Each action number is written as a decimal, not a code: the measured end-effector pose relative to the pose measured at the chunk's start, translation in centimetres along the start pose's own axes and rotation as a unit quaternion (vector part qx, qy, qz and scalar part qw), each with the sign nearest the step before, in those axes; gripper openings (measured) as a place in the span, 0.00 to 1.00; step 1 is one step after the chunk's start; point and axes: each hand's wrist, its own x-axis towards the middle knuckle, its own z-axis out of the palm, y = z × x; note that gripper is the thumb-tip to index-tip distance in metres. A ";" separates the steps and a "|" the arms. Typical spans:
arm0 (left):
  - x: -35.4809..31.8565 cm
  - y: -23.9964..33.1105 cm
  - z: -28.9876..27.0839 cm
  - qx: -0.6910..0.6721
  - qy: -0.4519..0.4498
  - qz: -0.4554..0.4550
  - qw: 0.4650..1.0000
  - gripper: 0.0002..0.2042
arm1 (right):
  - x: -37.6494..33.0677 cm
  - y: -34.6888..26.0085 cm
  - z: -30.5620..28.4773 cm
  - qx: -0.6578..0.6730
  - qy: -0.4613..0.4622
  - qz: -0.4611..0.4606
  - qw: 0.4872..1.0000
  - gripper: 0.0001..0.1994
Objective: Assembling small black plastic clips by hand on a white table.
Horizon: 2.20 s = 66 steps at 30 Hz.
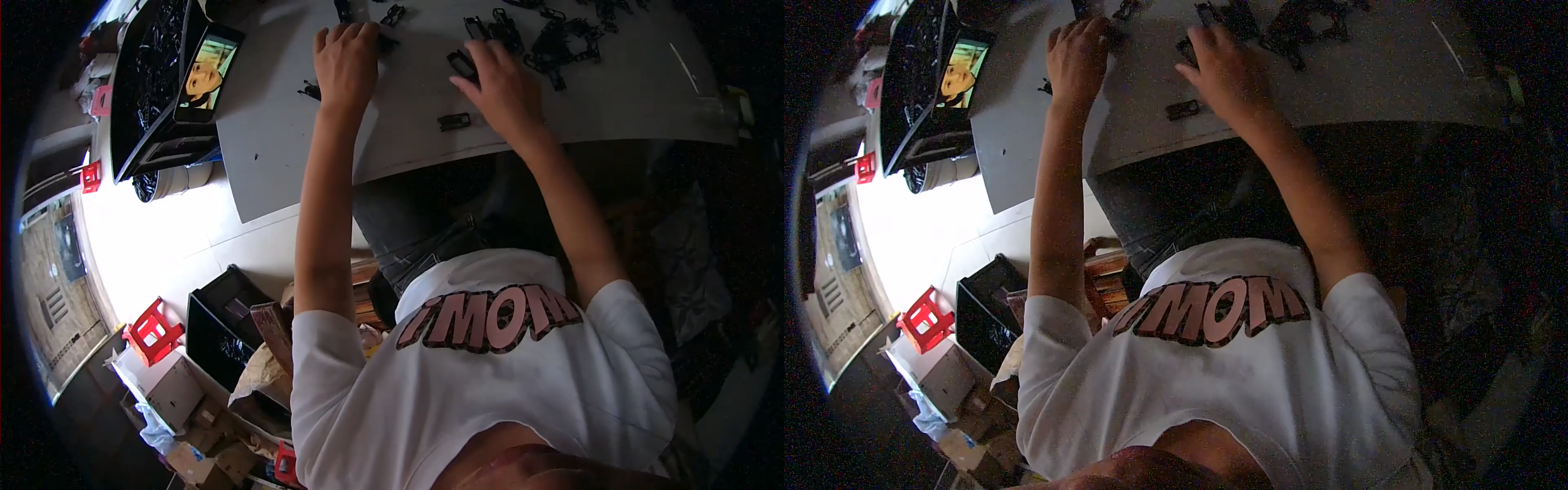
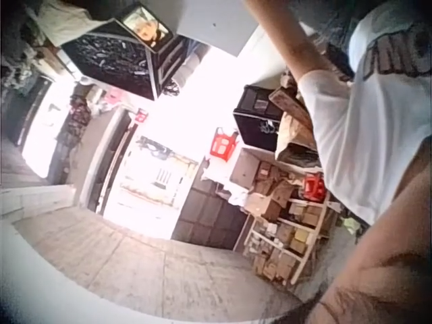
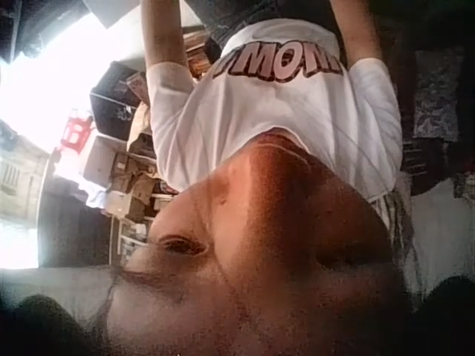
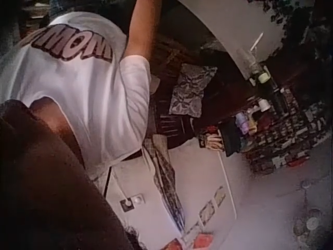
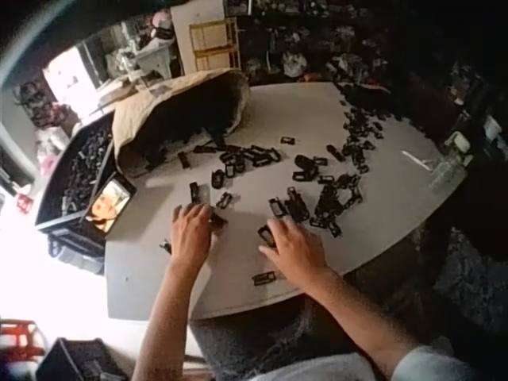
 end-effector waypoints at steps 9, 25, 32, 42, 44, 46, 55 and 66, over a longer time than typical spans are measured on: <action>-3.4 2.2 -3.9 -0.248 -0.006 -0.145 0.958 0.08 | -1.6 2.2 0.0 0.379 -0.035 0.075 0.922 0.20; -10.9 7.2 -8.1 -0.403 -0.031 -0.340 0.849 0.09 | -4.2 -0.7 -2.2 0.155 -0.083 -0.097 0.980 0.14; -10.7 8.3 -7.0 -0.381 -0.004 -0.311 0.871 0.07 | -3.9 -1.5 -1.2 0.150 -0.122 -0.061 0.979 0.15; -9.2 10.5 -6.9 -0.311 0.012 -0.323 0.894 0.06 | -3.9 -4.2 -2.6 0.260 -0.155 -0.079 0.950 0.14; -9.3 10.6 -6.8 -0.286 0.021 -0.305 0.908 0.05 | -3.7 -4.3 -3.0 0.254 -0.160 -0.086 0.950 0.14; -9.3 10.8 -6.7 -0.298 0.030 -0.304 0.904 0.05 | -3.7 -4.3 -3.4 0.275 -0.176 -0.083 0.942 0.14; -8.8 11.2 -6.4 -0.283 0.040 -0.306 0.908 0.06 | -3.8 -4.0 -3.9 0.286 -0.166 -0.061 0.942 0.13; -9.0 11.6 -7.4 -0.394 -0.026 -0.276 0.876 0.10 | -4.1 -4.6 -4.4 0.274 -0.124 -0.062 0.952 0.13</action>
